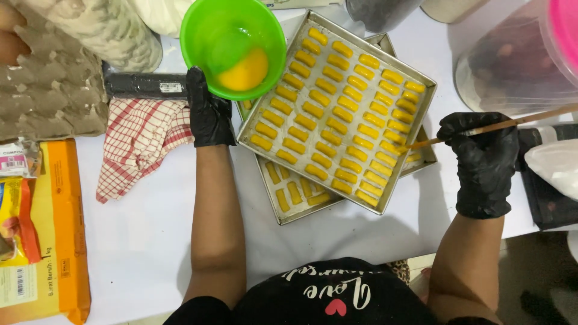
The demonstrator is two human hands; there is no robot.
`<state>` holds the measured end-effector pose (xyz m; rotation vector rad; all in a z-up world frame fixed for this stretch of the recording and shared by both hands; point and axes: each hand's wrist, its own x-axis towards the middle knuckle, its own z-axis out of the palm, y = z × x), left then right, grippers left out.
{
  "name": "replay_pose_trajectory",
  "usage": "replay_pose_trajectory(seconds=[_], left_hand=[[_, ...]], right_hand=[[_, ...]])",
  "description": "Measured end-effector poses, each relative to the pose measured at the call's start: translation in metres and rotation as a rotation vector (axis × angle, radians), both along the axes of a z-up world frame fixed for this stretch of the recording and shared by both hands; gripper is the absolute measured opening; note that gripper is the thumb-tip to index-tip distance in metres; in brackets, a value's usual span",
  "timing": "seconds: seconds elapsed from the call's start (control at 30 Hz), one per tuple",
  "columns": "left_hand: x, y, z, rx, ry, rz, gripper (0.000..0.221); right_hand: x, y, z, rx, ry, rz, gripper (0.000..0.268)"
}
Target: Brushing egg wash onto small rectangular cookies on a baking tray
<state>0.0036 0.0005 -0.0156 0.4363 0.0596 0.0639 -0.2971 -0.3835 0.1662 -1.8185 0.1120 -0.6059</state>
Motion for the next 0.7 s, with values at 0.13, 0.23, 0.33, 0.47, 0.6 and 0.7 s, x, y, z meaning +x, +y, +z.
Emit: replay_pose_trajectory(seconds=[0.13, 0.23, 0.33, 0.47, 0.6, 0.7], left_hand=[[0.001, 0.000, -0.004, -0.017, 0.061, 0.020, 0.029], [0.002, 0.001, -0.006, -0.035, 0.016, 0.005, 0.027], [0.000, -0.001, 0.001, -0.020, -0.038, -0.014, 0.024], [-0.003, -0.002, 0.011, 0.002, -0.033, -0.010, 0.025], [-0.001, -0.001, 0.006, -0.015, -0.071, -0.011, 0.021], [0.000, 0.000, 0.004, -0.003, -0.058, -0.021, 0.026]], right_hand=[[0.003, 0.019, 0.033, -0.107, 0.111, -0.041, 0.032], [0.005, 0.020, 0.044, -0.281, 0.203, -0.004, 0.025], [0.010, 0.021, 0.051, -0.421, 0.259, 0.072, 0.023], [0.022, 0.025, 0.049, -0.583, 0.296, 0.145, 0.021], [0.038, 0.035, 0.044, -0.645, 0.190, 0.269, 0.024], [0.047, 0.048, 0.049, -0.562, 0.070, 0.311, 0.021]])
